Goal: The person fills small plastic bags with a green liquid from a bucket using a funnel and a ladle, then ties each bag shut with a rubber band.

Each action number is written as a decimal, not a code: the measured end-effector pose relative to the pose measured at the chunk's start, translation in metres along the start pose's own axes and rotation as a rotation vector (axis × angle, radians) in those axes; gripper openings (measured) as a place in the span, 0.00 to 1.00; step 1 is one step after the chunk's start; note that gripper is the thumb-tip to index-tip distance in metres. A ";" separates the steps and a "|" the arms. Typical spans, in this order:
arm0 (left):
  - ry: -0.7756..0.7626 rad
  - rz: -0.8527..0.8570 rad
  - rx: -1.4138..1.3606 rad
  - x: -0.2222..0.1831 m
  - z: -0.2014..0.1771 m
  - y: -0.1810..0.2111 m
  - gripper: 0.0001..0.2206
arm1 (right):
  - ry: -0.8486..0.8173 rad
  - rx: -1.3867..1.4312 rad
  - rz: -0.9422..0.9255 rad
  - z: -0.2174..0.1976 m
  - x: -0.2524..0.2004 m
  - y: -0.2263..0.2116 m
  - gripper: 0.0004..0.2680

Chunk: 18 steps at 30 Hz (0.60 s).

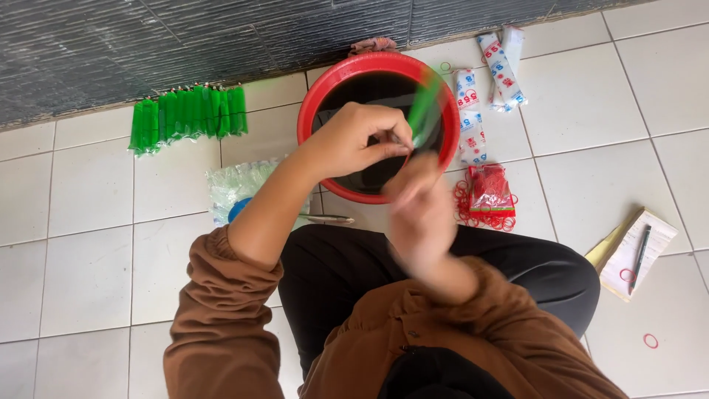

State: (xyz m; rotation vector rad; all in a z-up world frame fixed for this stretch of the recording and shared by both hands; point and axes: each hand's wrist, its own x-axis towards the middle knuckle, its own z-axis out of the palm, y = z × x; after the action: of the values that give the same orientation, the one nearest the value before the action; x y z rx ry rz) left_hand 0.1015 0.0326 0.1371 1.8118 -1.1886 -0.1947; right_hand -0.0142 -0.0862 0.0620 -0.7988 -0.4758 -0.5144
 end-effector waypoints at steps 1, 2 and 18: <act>0.002 0.002 0.003 -0.005 -0.004 0.009 0.04 | -0.004 0.001 -0.002 -0.005 -0.013 0.026 0.05; -0.034 0.020 -0.033 -0.008 -0.009 0.017 0.04 | -0.112 0.057 -0.015 -0.009 -0.025 0.052 0.05; -0.090 0.108 0.135 -0.019 -0.030 0.005 0.06 | -0.458 -0.292 0.072 -0.130 0.012 0.119 0.14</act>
State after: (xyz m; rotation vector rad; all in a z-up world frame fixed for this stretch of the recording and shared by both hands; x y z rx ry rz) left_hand 0.1058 0.0654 0.1512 1.8653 -1.3885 -0.1373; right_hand 0.0926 -0.1189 -0.0748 -1.2201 -0.8017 -0.3341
